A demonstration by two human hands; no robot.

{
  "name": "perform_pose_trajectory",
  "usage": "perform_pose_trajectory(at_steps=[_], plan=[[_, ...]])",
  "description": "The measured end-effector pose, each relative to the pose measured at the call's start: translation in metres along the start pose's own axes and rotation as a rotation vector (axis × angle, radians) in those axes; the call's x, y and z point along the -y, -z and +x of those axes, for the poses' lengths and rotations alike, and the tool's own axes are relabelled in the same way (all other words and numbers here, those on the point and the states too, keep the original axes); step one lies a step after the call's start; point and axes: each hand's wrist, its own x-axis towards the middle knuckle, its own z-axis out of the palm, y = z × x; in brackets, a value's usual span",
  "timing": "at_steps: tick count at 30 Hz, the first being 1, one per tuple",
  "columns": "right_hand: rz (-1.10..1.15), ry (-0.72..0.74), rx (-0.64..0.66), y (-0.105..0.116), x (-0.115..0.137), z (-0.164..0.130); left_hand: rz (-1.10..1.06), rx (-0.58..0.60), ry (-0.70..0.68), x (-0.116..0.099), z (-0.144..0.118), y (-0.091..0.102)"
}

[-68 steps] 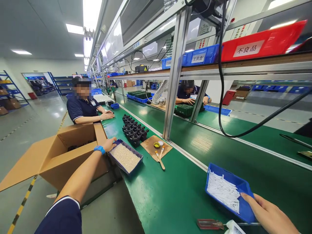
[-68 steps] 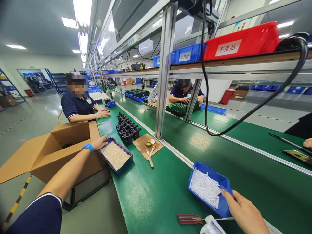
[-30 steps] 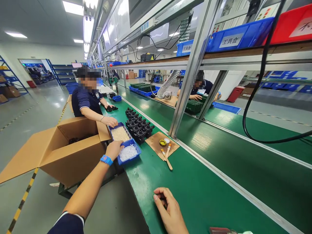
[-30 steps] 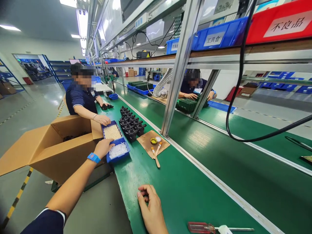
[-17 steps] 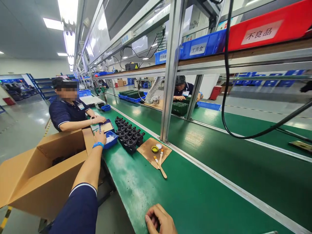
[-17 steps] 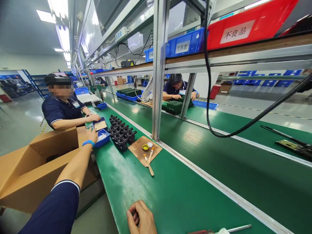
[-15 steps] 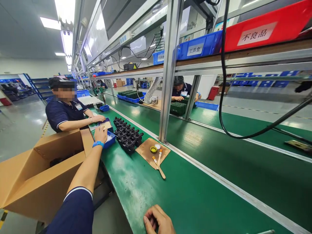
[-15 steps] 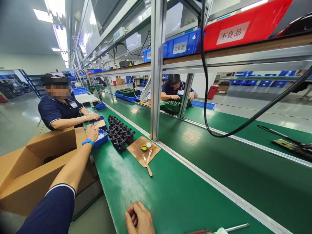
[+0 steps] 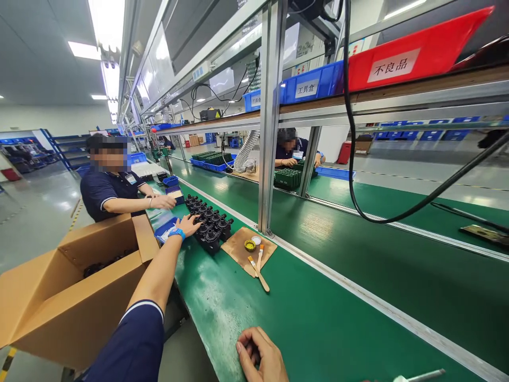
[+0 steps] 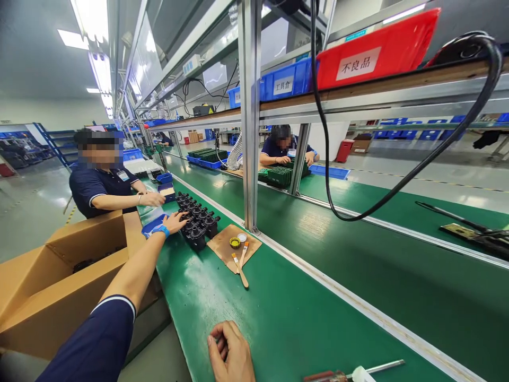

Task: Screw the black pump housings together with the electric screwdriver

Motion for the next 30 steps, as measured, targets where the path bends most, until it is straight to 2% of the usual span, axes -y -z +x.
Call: perform_pose_trajectory(at_steps=[4, 11, 17, 20, 22, 26, 30], plan=[[0.035, -0.025, -0.071, -0.003, 0.005, 0.006, 0.01, 0.02, -0.027, 0.004, -0.006, -0.005], [0.054, 0.052, -0.165, -0.011, -0.01, 0.022, 0.0, 0.016, -0.054, 0.001, -0.026, -0.009], [0.077, 0.166, -0.236, -0.029, -0.009, 0.089, -0.022, -0.034, -0.047, -0.004, -0.055, -0.007], [0.12, 0.156, -0.25, -0.04, -0.003, 0.12, -0.031, -0.067, -0.042, -0.007, -0.072, -0.004], [0.135, 0.13, -0.25, -0.044, 0.0, 0.13, -0.038, -0.086, -0.047, -0.011, -0.083, -0.001], [0.137, 0.057, -0.265, -0.043, 0.004, 0.12, -0.058, -0.095, -0.105, -0.02, -0.106, 0.006], [0.15, -0.007, -0.276, -0.036, 0.007, 0.078, -0.079, -0.076, -0.173, -0.034, -0.138, 0.007]])
